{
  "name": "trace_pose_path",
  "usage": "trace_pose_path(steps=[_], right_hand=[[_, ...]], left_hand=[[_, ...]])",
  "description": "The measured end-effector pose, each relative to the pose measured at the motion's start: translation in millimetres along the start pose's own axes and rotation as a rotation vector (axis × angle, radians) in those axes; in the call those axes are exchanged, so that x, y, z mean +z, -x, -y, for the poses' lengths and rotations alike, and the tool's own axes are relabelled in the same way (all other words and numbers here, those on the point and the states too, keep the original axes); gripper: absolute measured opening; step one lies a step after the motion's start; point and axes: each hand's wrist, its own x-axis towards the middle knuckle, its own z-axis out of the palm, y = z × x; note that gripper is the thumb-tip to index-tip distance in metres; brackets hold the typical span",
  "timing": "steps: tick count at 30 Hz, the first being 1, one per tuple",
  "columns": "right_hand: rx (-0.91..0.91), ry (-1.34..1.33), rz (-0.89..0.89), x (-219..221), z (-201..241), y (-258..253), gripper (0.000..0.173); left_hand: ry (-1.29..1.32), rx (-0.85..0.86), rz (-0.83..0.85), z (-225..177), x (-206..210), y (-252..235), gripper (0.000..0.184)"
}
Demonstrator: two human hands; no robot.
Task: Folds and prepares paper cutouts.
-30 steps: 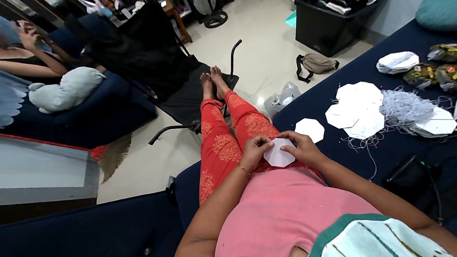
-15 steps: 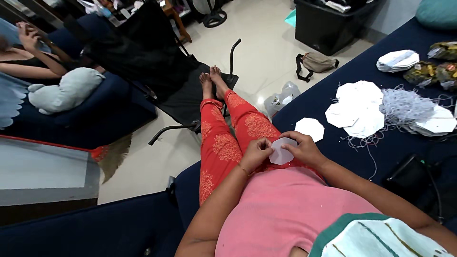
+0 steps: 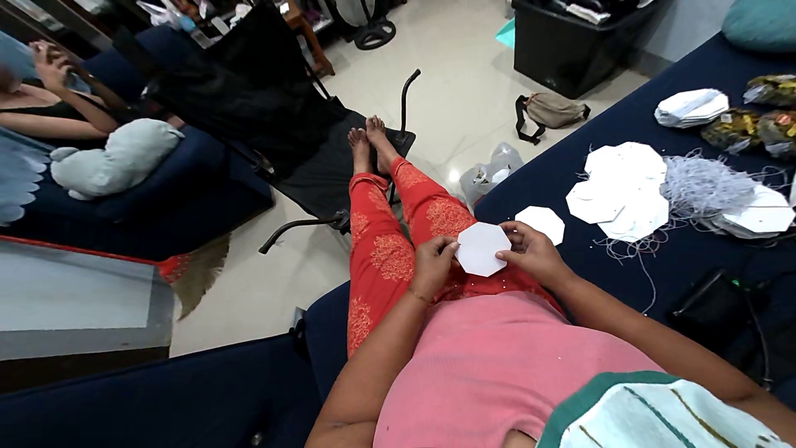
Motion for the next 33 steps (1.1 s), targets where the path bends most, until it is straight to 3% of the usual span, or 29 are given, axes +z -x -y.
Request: trace_pose_path(steps=[5,7,9,14,21,28,33], right_hand=[[-0.051,0.038,0.012,-3.3,-4.0,0.3,0.033],[-0.077,0.102,0.098,-1.5,0.2,1.3,0.030],[-0.080,0.122,0.154,4.8,4.5,2.9,0.029],[0.007,0.112,0.164,8.8,8.7,3.9,0.026],[0.129,-0.045,0.139,11.0,11.1,5.4,0.012],[0.120,-0.005,0.106,13.3,11.6,8.0,0.007],[0.091,0.044,0.080,15.3,9.9,8.2,0.016]], left_hand=[[-0.055,0.047,-0.010,4.7,1.8,-2.1,0.030],[-0.113,0.076,0.056,-2.2,3.6,-0.1,0.030],[-0.132,0.085,0.143,-5.8,8.6,0.1,0.042],[-0.103,0.085,0.140,-3.2,13.0,0.6,0.023],[-0.025,0.013,0.068,-0.5,12.5,-0.2,0.019],[-0.020,0.017,0.085,2.0,14.2,-2.9,0.019],[-0.064,0.027,0.120,-1.4,16.5,-2.0,0.019]])
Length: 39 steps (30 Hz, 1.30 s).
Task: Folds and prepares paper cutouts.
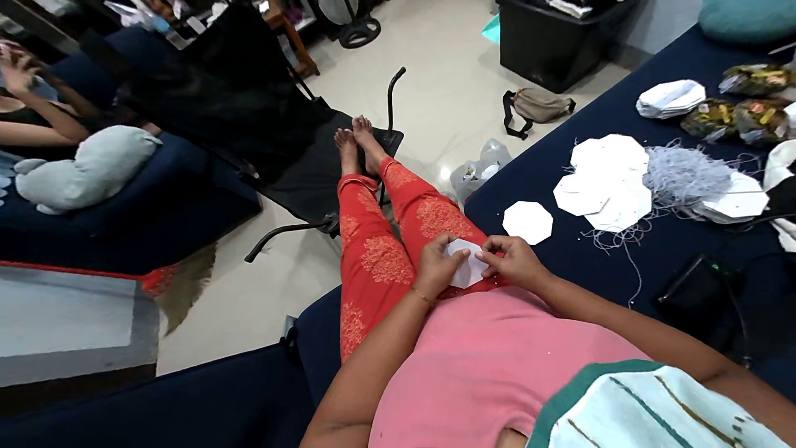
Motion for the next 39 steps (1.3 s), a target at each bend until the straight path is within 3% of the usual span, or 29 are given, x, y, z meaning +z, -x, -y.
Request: trace_pose_path(steps=[5,13,18,24,28,35,39], right_hand=[[0.042,0.048,0.009,-2.1,5.0,0.5,0.021],[-0.005,0.039,0.067,-9.0,-0.1,0.5,0.016],[-0.144,0.343,-0.076,-36.9,-16.0,0.3,0.024],[0.168,0.757,-0.165,-139.9,-37.1,-2.1,0.015],[0.370,0.854,-0.139,-167.0,-43.5,3.2,0.015],[0.333,0.901,-0.143,-161.3,-63.6,0.7,0.014],[0.251,0.798,-0.222,-172.4,-60.7,6.1,0.013]], left_hand=[[-0.115,0.014,0.015,-0.5,1.6,2.1,0.023],[-0.039,0.019,-0.025,9.0,0.9,-0.1,0.018],[0.000,-0.053,-0.069,15.9,-3.5,-2.0,0.019],[0.018,-0.080,-0.082,20.0,-6.1,-2.4,0.018],[0.044,-0.079,-0.084,18.5,-4.8,-3.0,0.018],[0.037,-0.110,-0.073,17.2,-5.9,-1.7,0.021],[0.041,-0.110,-0.078,15.4,-5.8,-2.3,0.019]])
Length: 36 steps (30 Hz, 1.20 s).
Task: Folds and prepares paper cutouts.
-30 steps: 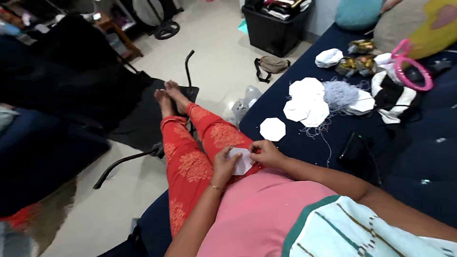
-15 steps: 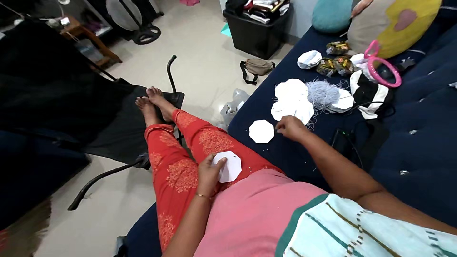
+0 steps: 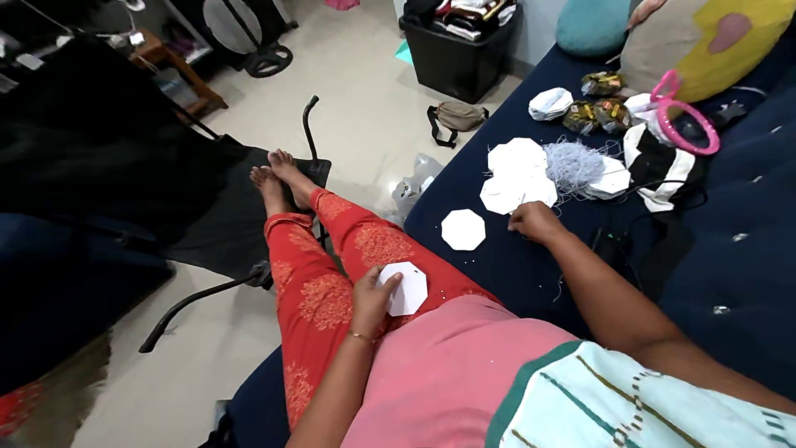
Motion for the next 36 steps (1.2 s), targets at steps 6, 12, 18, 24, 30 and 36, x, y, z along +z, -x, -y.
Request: trace_pose_path(steps=[6,12,18,24,30,36], right_hand=[[-0.058,-0.083,-0.156,-19.5,0.3,2.5,0.010],[-0.156,-0.196,-0.221,-25.6,15.1,5.6,0.013],[-0.320,-0.503,-0.161,-5.3,76.7,19.2,0.016],[-0.435,-0.576,0.028,27.1,133.5,32.4,0.018],[-0.497,-0.632,0.039,46.1,156.6,40.0,0.018],[-0.420,-0.736,0.075,51.4,163.7,46.4,0.021]], left_hand=[[0.023,0.007,-0.005,1.8,-0.4,-0.7,0.017],[0.046,-0.008,-0.008,-0.3,-1.2,0.3,0.018],[0.157,0.015,-0.055,-5.7,1.8,0.6,0.024],[0.222,0.060,-0.074,-7.1,1.6,3.3,0.026],[0.254,0.078,-0.023,-7.6,2.6,5.6,0.023],[0.253,0.125,0.022,-5.5,2.9,6.0,0.025]])
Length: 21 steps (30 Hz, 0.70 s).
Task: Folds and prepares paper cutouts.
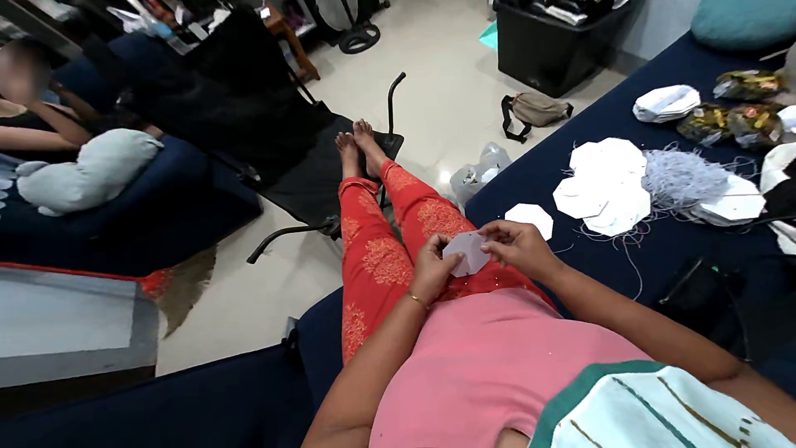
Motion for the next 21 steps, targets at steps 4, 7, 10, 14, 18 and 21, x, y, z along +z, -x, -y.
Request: trace_pose_path(steps=[4,7,10,14,18,21], right_hand=[[0.012,-0.095,-0.064,3.8,0.1,0.7,0.019],[0.027,-0.108,-0.035,6.0,0.7,2.6,0.020],[0.025,-0.109,-0.016,8.6,-0.3,3.6,0.020],[0.016,-0.102,0.017,10.1,-2.2,4.4,0.021],[0.010,-0.086,0.037,12.3,-0.3,6.1,0.021],[0.027,-0.085,0.055,12.0,2.3,6.7,0.020]], left_hand=[[-0.128,0.098,0.029,6.0,-0.2,-0.4,0.042],[-0.281,0.248,0.062,5.8,0.7,1.7,0.040],[-0.355,0.341,0.089,1.6,3.3,4.1,0.037],[-0.395,0.402,0.111,3.7,4.3,4.1,0.031],[-0.417,0.481,0.106,4.2,5.2,4.8,0.020],[-0.410,0.509,0.107,4.0,4.4,5.5,0.014]])
